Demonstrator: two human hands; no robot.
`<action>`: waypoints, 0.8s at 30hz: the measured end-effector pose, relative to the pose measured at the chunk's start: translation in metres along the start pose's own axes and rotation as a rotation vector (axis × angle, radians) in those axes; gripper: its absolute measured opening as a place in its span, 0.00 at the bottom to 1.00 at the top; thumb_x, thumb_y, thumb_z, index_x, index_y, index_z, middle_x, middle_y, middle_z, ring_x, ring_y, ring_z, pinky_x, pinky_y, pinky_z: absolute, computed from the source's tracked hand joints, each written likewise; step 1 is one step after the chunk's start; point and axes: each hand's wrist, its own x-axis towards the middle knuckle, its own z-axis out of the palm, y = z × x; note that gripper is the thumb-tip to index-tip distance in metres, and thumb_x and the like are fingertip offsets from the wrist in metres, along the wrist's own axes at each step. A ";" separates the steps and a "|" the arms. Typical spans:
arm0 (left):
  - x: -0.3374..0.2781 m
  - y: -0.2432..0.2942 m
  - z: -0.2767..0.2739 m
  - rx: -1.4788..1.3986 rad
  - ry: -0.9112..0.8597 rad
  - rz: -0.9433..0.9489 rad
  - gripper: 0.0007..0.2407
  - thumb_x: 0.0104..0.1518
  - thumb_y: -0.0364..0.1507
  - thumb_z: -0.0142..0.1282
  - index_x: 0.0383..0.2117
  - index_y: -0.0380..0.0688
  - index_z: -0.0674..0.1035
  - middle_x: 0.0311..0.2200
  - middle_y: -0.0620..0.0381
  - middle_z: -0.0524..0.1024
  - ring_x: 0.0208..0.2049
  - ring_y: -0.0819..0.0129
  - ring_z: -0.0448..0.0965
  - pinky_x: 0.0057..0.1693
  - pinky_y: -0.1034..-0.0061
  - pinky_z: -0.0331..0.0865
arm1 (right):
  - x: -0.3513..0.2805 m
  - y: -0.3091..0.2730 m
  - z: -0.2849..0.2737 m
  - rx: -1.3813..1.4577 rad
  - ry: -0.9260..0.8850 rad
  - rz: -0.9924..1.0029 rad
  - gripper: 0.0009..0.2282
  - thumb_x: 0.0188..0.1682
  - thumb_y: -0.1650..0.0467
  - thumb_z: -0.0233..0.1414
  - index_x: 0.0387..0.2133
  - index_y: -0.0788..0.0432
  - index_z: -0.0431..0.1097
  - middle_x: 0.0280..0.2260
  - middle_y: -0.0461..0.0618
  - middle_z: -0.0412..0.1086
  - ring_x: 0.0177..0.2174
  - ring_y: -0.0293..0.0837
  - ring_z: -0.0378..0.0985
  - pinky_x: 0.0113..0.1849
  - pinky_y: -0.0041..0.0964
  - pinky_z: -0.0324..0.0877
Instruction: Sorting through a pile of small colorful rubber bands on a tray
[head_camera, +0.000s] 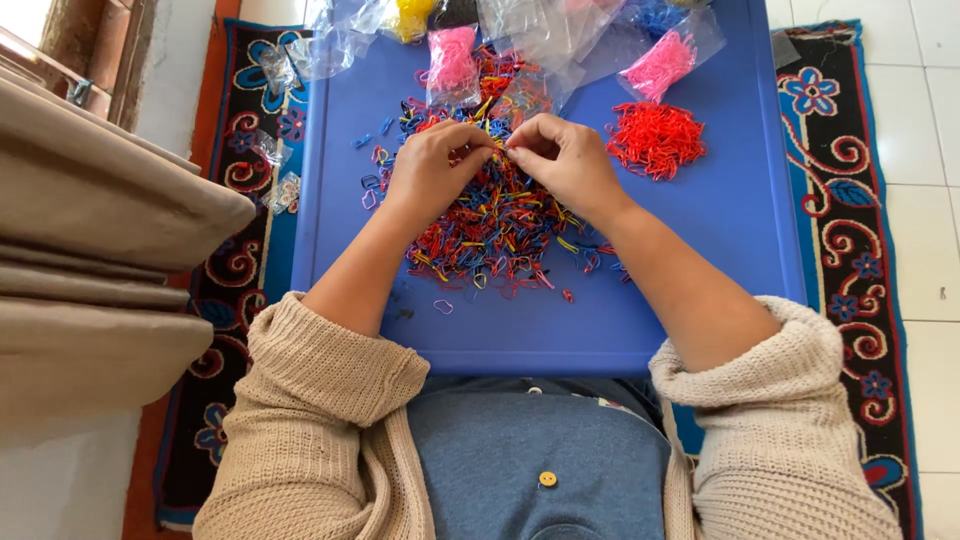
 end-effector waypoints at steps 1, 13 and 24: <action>0.001 0.000 0.000 -0.001 0.005 0.001 0.03 0.58 0.30 0.64 0.35 0.55 0.85 0.31 0.60 0.82 0.34 0.59 0.84 0.44 0.64 0.77 | 0.002 0.001 0.000 -0.003 -0.002 -0.004 0.07 0.46 0.72 0.62 0.36 0.47 0.79 0.26 0.42 0.75 0.30 0.38 0.78 0.33 0.34 0.72; 0.003 -0.011 0.009 0.071 0.007 0.016 0.04 0.55 0.32 0.66 0.34 0.58 0.84 0.28 0.60 0.80 0.34 0.58 0.83 0.41 0.63 0.76 | 0.008 -0.004 0.017 0.057 0.050 -0.010 0.06 0.46 0.74 0.64 0.35 0.52 0.79 0.27 0.45 0.74 0.30 0.38 0.79 0.31 0.32 0.77; 0.006 0.018 -0.040 0.103 -0.192 -0.055 0.04 0.61 0.34 0.63 0.38 0.54 0.84 0.41 0.61 0.78 0.39 0.64 0.77 0.43 0.66 0.71 | 0.003 -0.019 -0.031 -0.099 -0.077 0.073 0.03 0.52 0.73 0.58 0.35 0.51 0.79 0.30 0.40 0.75 0.28 0.32 0.70 0.31 0.29 0.66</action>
